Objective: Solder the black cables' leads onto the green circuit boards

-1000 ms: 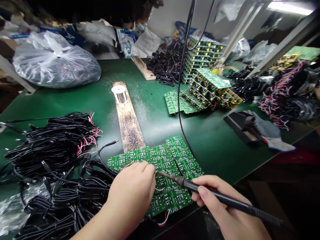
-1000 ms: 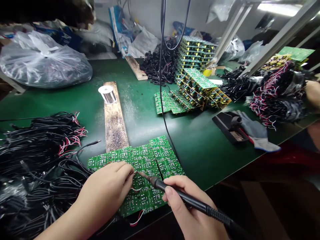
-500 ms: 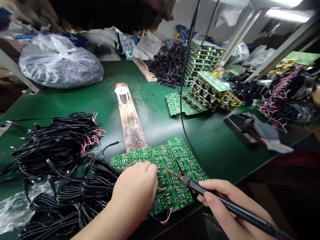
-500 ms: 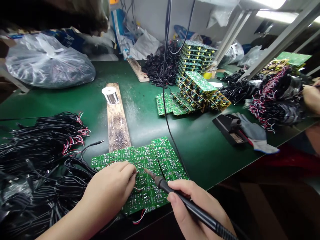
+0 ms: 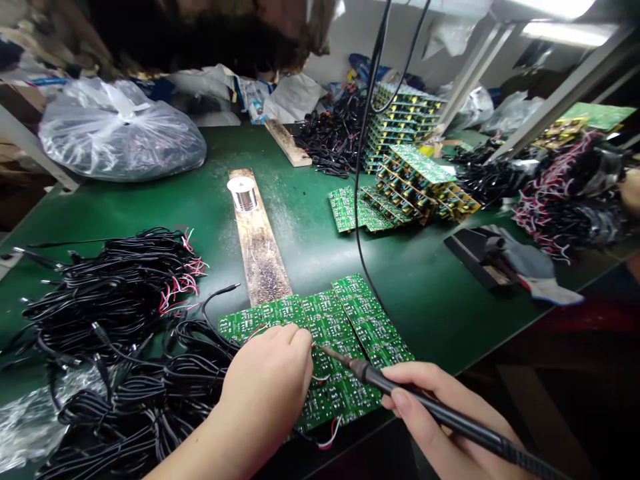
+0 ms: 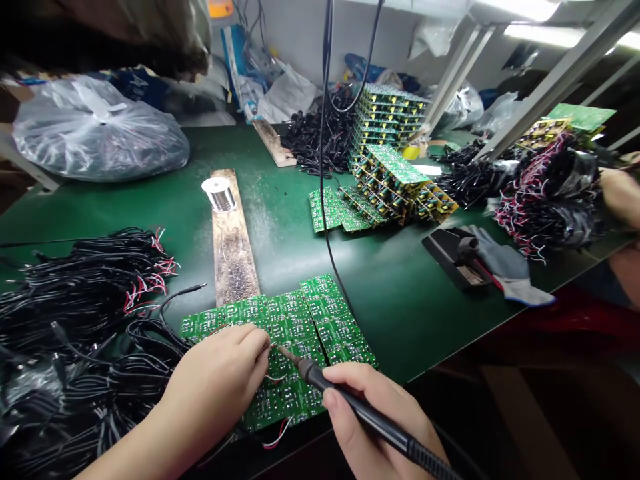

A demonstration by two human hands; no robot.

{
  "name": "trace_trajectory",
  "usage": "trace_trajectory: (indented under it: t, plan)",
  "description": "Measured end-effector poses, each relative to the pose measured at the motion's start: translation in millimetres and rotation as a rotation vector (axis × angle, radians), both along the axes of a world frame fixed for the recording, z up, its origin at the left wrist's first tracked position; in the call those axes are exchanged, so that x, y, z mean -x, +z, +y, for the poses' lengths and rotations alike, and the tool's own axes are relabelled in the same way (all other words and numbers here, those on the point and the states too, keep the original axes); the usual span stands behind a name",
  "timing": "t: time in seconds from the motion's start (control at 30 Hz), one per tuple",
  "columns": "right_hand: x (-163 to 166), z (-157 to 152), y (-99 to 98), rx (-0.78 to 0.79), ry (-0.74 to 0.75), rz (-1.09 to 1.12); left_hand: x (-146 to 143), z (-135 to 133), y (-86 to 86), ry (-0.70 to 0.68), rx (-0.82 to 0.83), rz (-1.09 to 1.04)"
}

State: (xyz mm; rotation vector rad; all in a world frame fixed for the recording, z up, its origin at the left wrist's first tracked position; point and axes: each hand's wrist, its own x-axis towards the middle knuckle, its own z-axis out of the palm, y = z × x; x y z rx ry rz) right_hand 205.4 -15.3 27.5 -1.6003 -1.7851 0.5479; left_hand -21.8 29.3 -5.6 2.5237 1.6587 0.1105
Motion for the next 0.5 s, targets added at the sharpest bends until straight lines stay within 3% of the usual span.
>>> trace_trajectory:
  t: [0.5]
  plan:
    - [-6, -1, -2.5, 0.017, -0.033, 0.055, -1, -1, -0.5, 0.007, 0.005, 0.022]
